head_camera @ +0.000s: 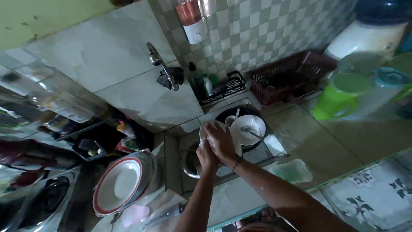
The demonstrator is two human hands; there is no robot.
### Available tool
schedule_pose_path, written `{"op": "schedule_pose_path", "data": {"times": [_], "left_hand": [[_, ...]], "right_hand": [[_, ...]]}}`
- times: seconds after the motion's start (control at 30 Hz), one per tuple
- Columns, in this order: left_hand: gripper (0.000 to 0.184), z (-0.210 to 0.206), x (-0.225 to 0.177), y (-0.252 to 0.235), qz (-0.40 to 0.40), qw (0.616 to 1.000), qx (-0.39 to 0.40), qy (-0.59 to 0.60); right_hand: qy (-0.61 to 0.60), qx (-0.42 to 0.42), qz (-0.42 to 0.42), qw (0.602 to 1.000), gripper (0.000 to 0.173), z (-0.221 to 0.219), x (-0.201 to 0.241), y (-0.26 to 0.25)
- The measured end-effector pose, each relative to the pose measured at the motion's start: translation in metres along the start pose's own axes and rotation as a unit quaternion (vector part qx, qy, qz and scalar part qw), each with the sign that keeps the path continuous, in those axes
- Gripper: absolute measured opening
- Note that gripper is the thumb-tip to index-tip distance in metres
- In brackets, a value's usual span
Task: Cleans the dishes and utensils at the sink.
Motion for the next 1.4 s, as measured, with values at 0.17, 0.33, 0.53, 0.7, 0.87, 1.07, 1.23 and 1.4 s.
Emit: {"op": "schedule_pose_path", "data": {"times": [0.17, 0.33, 0.53, 0.7, 0.87, 1.07, 1.23, 1.4], "left_hand": [[0.035, -0.005, -0.009, 0.014, 0.017, 0.998, 0.048, 0.026], [0.040, 0.003, -0.006, 0.005, 0.033, 0.999, -0.007, 0.025], [0.033, -0.024, 0.000, 0.021, -0.032, 0.991, 0.091, -0.090], [0.026, -0.070, -0.026, 0.063, -0.215, 0.946, 0.154, -0.190], [0.025, -0.125, 0.001, 0.071, -0.411, 0.755, 0.266, -0.437], [0.032, -0.174, 0.035, 0.108, -0.360, 0.591, 0.468, -0.549], [0.050, -0.157, 0.028, 0.080, -0.288, 0.637, 0.439, -0.564], [0.036, -0.001, -0.011, -0.016, -0.187, 0.737, 0.210, -0.614]], "right_hand": [[-0.120, 0.140, -0.131, 0.974, 0.044, 0.031, -0.060, -0.058], [-0.125, 0.043, -0.216, 0.967, 0.043, 0.020, -0.098, 0.012], [-0.142, 0.003, -0.070, 0.987, 0.043, 0.035, -0.052, 0.000], [-0.188, -0.052, -0.268, 0.943, 0.046, 0.072, -0.113, 0.014], [-0.589, -0.119, -0.410, 0.687, 0.065, 0.077, -0.109, 0.066], [-0.493, -0.118, -0.479, 0.717, 0.019, 0.144, -0.158, 0.110], [-0.432, -0.177, -0.462, 0.754, 0.028, 0.195, -0.210, 0.114], [-0.386, -0.196, -0.503, 0.748, 0.030, 0.223, -0.261, 0.131]]}}
Point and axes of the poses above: each hand's wrist, its own y-axis away from the middle knuckle, its own z-axis out of the back of the hand, x = y × z, the point moved 7 cm from there along -y, towards the middle knuckle
